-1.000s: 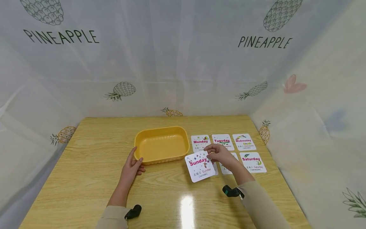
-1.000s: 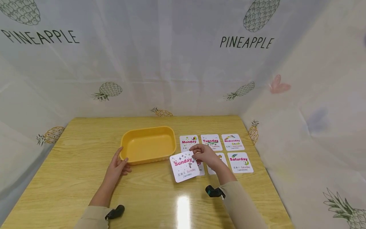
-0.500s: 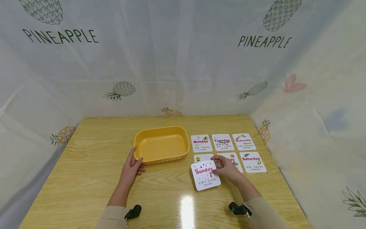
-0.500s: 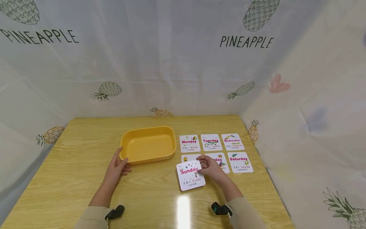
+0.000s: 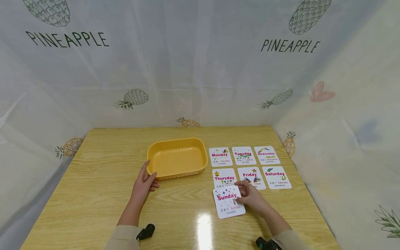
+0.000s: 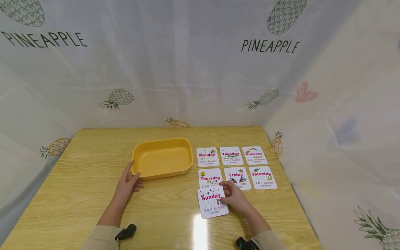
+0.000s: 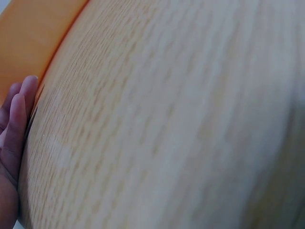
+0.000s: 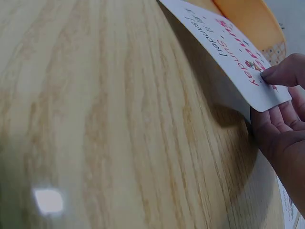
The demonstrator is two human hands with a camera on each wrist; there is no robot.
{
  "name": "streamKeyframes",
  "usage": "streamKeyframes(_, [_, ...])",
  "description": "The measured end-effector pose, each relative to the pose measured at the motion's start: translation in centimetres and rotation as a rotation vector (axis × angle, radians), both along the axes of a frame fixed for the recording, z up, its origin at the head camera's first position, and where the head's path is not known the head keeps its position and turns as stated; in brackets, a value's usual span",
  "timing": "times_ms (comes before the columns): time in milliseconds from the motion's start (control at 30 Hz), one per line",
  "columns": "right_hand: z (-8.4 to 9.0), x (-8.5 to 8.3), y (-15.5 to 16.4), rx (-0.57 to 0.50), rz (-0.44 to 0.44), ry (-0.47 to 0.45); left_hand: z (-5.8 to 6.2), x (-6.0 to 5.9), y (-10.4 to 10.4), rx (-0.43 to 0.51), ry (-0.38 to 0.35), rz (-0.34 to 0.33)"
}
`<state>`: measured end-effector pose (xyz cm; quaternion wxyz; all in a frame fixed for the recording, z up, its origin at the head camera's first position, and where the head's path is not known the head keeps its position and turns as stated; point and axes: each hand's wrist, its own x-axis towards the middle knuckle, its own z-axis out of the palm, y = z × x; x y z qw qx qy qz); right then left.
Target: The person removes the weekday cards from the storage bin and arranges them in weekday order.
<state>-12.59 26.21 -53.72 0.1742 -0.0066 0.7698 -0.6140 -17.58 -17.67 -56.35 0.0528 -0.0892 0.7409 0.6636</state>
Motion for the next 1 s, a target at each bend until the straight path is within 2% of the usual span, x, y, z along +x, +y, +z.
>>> streamKeyframes(467, [-0.1,1.6,-0.6,0.385,-0.001,0.148,0.2,0.2,0.3,-0.047,0.050,0.004])
streamKeyframes(733, [-0.1,1.8,-0.7,0.494,-0.008,0.197,0.6,0.3,0.4,-0.035,0.022,-0.005])
streamKeyframes(1000, [0.5,1.5,-1.2,0.589,0.032,0.210,0.1,0.1,0.3,-0.051,0.038,0.000])
